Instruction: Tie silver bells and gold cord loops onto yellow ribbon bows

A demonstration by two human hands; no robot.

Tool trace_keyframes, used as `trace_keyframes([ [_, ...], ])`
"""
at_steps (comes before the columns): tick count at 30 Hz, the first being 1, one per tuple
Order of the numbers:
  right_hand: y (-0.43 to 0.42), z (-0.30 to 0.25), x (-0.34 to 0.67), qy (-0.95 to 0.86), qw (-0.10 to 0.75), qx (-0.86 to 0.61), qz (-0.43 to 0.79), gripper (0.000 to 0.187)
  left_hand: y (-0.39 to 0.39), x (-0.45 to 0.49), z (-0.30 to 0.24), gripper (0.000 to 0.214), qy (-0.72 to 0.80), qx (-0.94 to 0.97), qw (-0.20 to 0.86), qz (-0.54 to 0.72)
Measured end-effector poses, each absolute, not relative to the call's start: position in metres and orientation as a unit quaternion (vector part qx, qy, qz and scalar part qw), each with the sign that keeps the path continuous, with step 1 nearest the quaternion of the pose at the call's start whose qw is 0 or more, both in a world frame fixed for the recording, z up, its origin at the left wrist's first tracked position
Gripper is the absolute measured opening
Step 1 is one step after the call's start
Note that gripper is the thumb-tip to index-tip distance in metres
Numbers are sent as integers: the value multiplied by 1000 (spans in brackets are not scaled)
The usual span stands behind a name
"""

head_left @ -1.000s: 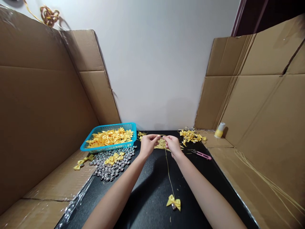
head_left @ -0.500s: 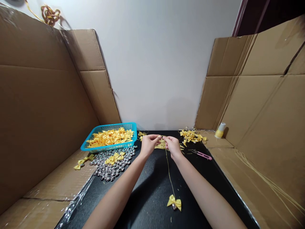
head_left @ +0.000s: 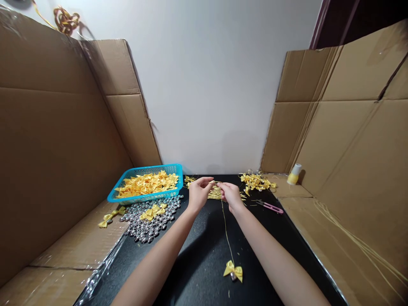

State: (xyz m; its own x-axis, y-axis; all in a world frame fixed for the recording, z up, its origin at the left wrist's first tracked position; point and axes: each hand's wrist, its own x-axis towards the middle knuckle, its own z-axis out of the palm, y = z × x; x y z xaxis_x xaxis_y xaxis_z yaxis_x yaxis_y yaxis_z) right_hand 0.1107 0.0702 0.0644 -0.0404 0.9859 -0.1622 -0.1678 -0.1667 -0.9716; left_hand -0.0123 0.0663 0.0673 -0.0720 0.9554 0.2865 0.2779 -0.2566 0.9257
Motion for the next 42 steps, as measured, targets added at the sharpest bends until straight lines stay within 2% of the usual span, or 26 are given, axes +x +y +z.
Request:
trace_keyframes([
  [6,69,66,111,-438,483,-487,582,35,58,-10,71,19,491,615,242,568],
  [12,66,77,117,-468,486,-501,541,35,53,-6,75,18,485,637,191,568],
  [16,66,80,129,-480,468,-526,523,35,52,2,75,22,494,648,193,547],
  [19,57,72,144,-479,458,-544,515,25,42,5,67,27,495,669,232,504],
  [22,33,57,167,-470,449,-557,518,12,14,-3,52,21,491,710,284,418],
  [26,-10,37,197,-448,414,-571,549,10,-33,-14,35,13,472,764,342,276],
  [28,-29,30,206,-435,392,-580,566,14,-49,-12,31,17,466,806,322,173],
  [30,-41,27,210,-430,375,-585,576,16,-55,-7,28,22,452,831,300,123],
  [36,-54,22,210,-478,347,-587,554,21,-55,5,22,18,403,869,268,98],
  [39,-55,21,212,-486,332,-592,551,25,-58,3,17,10,383,894,216,86],
  [42,-55,22,214,-490,318,-593,554,27,-57,-3,15,18,393,902,160,86],
])
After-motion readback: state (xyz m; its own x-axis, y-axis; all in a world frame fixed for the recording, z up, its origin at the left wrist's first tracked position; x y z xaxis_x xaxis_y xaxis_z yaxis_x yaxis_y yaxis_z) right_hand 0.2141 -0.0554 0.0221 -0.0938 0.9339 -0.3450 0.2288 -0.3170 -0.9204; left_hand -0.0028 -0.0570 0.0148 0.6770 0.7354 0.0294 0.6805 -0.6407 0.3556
